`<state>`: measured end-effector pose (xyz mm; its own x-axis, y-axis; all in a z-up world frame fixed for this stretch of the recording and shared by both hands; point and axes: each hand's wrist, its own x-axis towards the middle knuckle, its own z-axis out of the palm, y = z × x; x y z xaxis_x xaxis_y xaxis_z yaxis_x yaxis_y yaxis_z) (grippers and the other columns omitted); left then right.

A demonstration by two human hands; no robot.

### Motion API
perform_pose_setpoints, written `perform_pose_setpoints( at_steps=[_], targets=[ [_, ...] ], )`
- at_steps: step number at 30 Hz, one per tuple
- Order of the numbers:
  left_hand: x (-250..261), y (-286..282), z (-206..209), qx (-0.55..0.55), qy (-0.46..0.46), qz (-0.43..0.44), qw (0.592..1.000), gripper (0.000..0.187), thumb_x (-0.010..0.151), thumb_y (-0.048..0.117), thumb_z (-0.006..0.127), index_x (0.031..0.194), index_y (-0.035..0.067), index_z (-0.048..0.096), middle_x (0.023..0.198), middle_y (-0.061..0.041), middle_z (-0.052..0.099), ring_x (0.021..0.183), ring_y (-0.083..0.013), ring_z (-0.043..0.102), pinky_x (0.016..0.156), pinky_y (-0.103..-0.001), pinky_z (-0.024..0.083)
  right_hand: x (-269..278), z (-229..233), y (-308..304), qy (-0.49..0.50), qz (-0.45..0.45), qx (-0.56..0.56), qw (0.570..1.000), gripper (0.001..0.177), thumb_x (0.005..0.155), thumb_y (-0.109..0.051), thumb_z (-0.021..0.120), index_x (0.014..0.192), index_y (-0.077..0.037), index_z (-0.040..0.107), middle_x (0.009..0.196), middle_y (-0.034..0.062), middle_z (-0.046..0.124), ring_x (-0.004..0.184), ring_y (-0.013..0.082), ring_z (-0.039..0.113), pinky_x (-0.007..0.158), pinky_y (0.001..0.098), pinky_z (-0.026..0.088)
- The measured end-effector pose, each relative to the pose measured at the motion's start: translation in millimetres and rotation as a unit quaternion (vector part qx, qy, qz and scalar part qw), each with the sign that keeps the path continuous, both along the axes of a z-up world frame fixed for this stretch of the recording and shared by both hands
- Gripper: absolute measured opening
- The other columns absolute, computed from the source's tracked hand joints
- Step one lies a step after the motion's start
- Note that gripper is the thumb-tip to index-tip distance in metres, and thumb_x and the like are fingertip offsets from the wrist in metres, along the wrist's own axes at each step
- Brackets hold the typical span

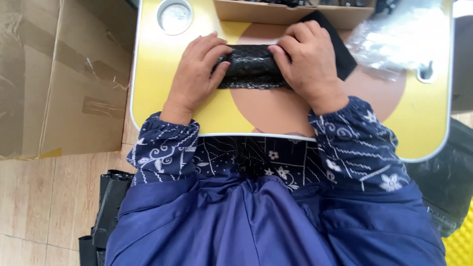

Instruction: The person wraps a pair of sunglasses in a white tissue, then rolls the tissue in black bubble wrap, and finally places the wrapped bundle into a black plastic mailer. The process is repeated for a second pair of sunglasses.

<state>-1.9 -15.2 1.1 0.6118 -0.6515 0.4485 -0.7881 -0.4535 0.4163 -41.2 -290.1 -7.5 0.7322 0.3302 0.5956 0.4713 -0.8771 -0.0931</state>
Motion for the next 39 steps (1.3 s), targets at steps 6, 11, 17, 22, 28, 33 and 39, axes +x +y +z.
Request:
perform_pose_setpoints(
  at_steps=[6,11,17,22,28,33,39],
  targets=[
    [-22,-33,-1,-0.043,-0.048,-0.017,0.998,0.028,0.110,0.024,0.057,0.128,0.003,0.063,0.142,-0.019,0.057,0.143,-0.0453,0.044,0.119,-0.061,0.031,-39,38,-8,-0.011,0.053,0.121,0.991,0.013,0.106,-0.014,0.069,0.104,-0.001,0.073,0.105,0.0136,0.066,0.097,0.0342,0.059,0.083,0.0455,0.042],
    [-112,-145,-20,-0.137,0.035,-0.164,0.976,0.036,0.107,0.025,0.061,0.134,0.002,0.054,0.146,-0.021,0.052,0.140,-0.0433,0.051,0.123,-0.056,0.041,-131,45,-43,-0.038,0.014,0.281,0.959,0.017,0.109,-0.008,0.058,0.106,0.005,0.068,0.109,0.0203,0.066,0.104,0.0400,0.061,0.097,0.0497,0.048],
    [-221,-266,-53,-0.067,0.071,-0.298,0.950,0.069,0.103,0.040,0.071,0.155,0.007,0.040,0.166,-0.021,0.034,0.158,-0.0337,0.036,0.135,-0.049,0.028,-255,-46,-132,-0.128,-0.198,0.415,0.879,0.028,0.112,-0.020,0.052,0.106,0.005,0.063,0.097,0.0178,0.064,0.092,0.0330,0.062,0.088,0.0422,0.050],
    [-269,-331,-86,0.020,-0.069,-0.320,0.945,0.078,0.090,0.044,0.086,0.150,0.010,0.049,0.163,-0.016,0.037,0.155,-0.0297,0.035,0.129,-0.048,0.032,-336,-158,-210,-0.081,-0.344,0.361,0.863,0.014,0.111,-0.011,0.063,0.112,-0.003,0.074,0.091,0.0111,0.066,0.079,0.0273,0.063,0.073,0.0359,0.047],
    [-298,-370,-140,0.174,-0.025,-0.312,0.934,0.085,0.091,0.054,0.081,0.156,0.017,0.042,0.162,-0.010,0.041,0.156,-0.0280,0.033,0.128,-0.055,0.026,-387,-253,-253,0.024,-0.505,0.077,0.859,0.029,0.092,-0.010,0.071,0.120,-0.001,0.074,0.106,0.0166,0.065,0.096,0.0367,0.065,0.077,0.0456,0.055],
    [-297,-366,-189,0.227,0.141,-0.326,0.907,0.076,0.093,0.049,0.073,0.155,0.017,0.041,0.157,-0.016,0.044,0.151,-0.0365,0.041,0.124,-0.061,0.030,-381,-242,-229,0.142,-0.567,0.006,0.811,0.065,0.071,-0.029,0.068,0.131,-0.004,0.069,0.128,0.0157,0.062,0.118,0.0343,0.058,0.084,0.0469,0.052],
    [-281,-357,-166,0.271,0.215,-0.330,0.878,0.066,0.102,0.043,0.062,0.157,0.016,0.039,0.157,-0.017,0.046,0.151,-0.0397,0.040,0.124,-0.060,0.026,-349,-256,-241,0.258,-0.603,-0.095,0.749,0.065,0.078,-0.052,0.081,0.120,-0.004,0.063,0.103,0.0159,0.057,0.088,0.0383,0.064,0.056,0.0438,0.060]
  ],
)
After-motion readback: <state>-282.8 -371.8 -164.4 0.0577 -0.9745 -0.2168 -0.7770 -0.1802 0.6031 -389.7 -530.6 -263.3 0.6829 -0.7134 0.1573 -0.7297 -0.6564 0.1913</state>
